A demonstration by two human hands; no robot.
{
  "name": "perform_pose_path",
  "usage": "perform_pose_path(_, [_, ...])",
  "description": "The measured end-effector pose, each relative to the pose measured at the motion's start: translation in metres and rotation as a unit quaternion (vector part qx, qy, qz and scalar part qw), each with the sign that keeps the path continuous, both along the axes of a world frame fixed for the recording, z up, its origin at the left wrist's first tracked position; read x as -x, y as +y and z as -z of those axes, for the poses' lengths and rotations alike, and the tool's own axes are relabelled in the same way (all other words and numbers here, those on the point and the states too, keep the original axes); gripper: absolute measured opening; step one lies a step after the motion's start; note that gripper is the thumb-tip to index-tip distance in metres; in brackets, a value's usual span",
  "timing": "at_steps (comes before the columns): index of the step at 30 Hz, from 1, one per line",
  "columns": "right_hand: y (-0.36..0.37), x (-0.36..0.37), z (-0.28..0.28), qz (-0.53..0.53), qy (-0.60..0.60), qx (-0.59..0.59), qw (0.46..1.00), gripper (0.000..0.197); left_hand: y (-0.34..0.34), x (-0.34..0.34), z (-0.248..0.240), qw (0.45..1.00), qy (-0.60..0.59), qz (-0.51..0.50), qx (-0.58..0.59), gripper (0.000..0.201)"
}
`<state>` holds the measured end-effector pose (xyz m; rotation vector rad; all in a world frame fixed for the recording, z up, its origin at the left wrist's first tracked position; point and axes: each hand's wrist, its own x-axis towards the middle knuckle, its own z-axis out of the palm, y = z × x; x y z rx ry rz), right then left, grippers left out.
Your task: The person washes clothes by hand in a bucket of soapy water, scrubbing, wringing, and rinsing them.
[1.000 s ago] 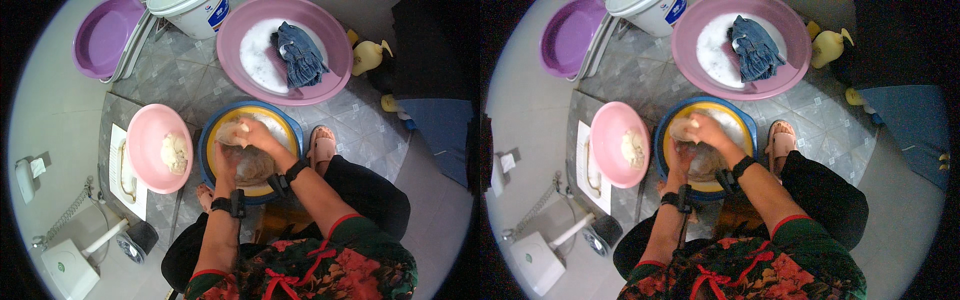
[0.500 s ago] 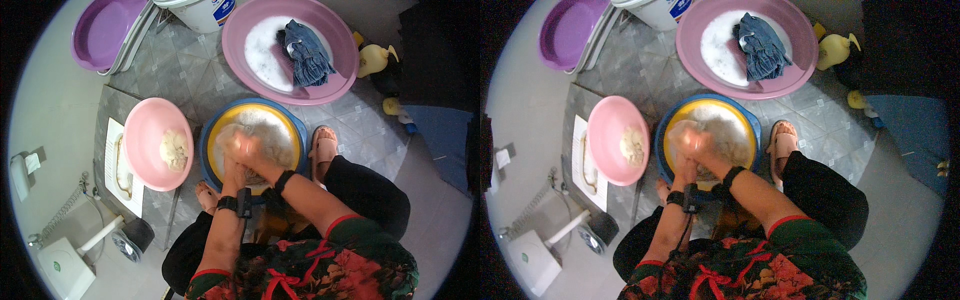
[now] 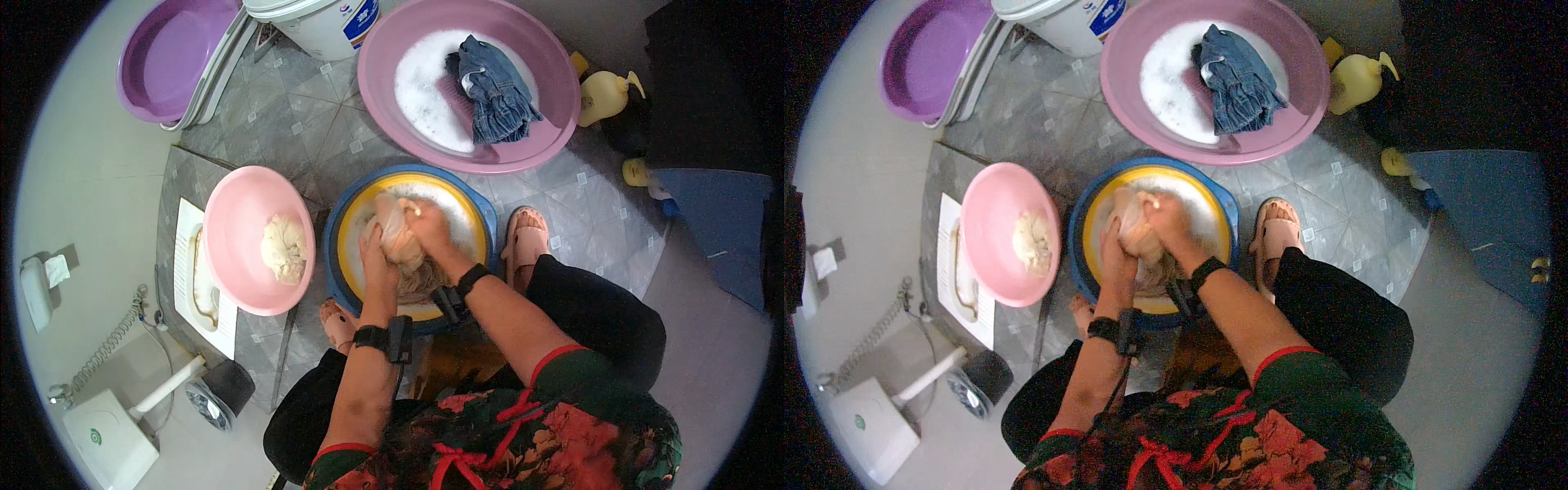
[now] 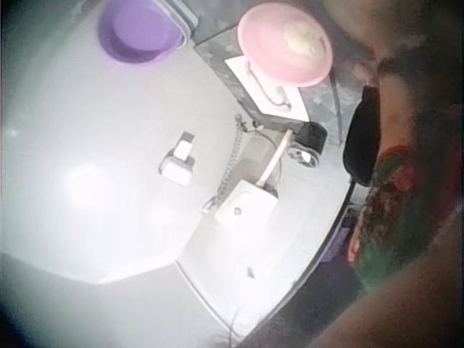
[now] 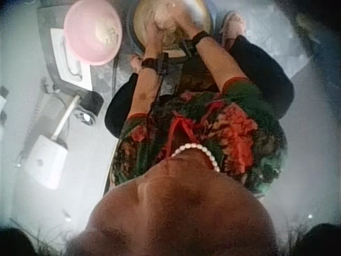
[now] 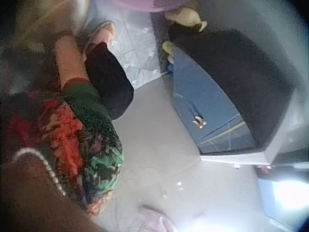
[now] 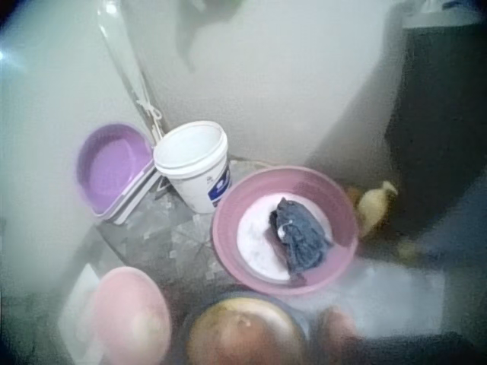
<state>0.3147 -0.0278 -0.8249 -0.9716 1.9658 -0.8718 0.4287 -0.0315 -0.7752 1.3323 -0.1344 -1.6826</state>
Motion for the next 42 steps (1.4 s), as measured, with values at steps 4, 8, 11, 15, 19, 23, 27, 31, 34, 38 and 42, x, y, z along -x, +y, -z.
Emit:
perform_pose_path(4, [-0.003, 0.065, 0.034, 0.027, -0.263, -0.084, 0.961, 0.070, -0.012, -0.002, 0.011, 0.954, -0.221, 0.188, 0.073, 0.063])
perform_pose_path(8, [-0.029, 0.045, -0.026, -0.025, -0.310, -0.206, 0.928, 0.081, 0.004, -0.036, 0.042, 0.774, -0.562, 0.284, 0.071, 0.086])
perform_pose_path(11, [-0.033, 0.024, -0.023, -0.137, -0.026, -0.206, 0.969, 0.081, 0.015, -0.015, 0.044, 0.745, -0.595, 0.299, 0.025, 0.091])
perform_pose_path(15, [-0.019, -0.001, -0.020, -0.094, 0.051, -0.248, 0.963, 0.060, 0.011, -0.021, 0.037, 0.720, -0.572, 0.388, -0.067, 0.096])
perform_pose_path(19, [0.004, 0.011, 0.039, -0.137, 0.023, -0.259, 0.956, 0.045, 0.000, -0.016, 0.044, 0.654, -0.543, 0.517, -0.100, 0.082])
perform_pose_path(23, [-0.001, 0.012, 0.036, -0.126, 0.090, -0.232, 0.960, 0.042, -0.002, -0.034, 0.071, 0.727, -0.517, 0.435, -0.121, 0.071])
perform_pose_path(27, [-0.010, -0.013, -0.011, -0.149, 0.090, -0.090, 0.981, 0.040, -0.005, -0.070, 0.080, 0.902, -0.350, 0.215, -0.132, 0.063])
perform_pose_path(31, [-0.025, 0.014, -0.024, -0.109, -0.127, -0.066, 0.984, 0.038, -0.010, -0.065, 0.057, 0.977, -0.016, 0.132, -0.165, 0.058])
perform_pose_path(34, [-0.015, 0.008, -0.030, -0.102, -0.266, 0.011, 0.959, 0.042, -0.012, -0.048, 0.023, 0.968, 0.144, 0.054, -0.199, 0.058])
perform_pose_path(38, [0.000, -0.043, -0.095, -0.217, -0.224, 0.086, 0.946, 0.038, 0.012, -0.070, 0.023, 0.988, 0.034, 0.147, -0.015, 0.054])
perform_pose_path(42, [0.010, -0.068, -0.083, -0.221, -0.048, 0.189, 0.956, 0.036, 0.020, -0.081, 0.056, 0.996, 0.052, 0.064, -0.034, 0.047])
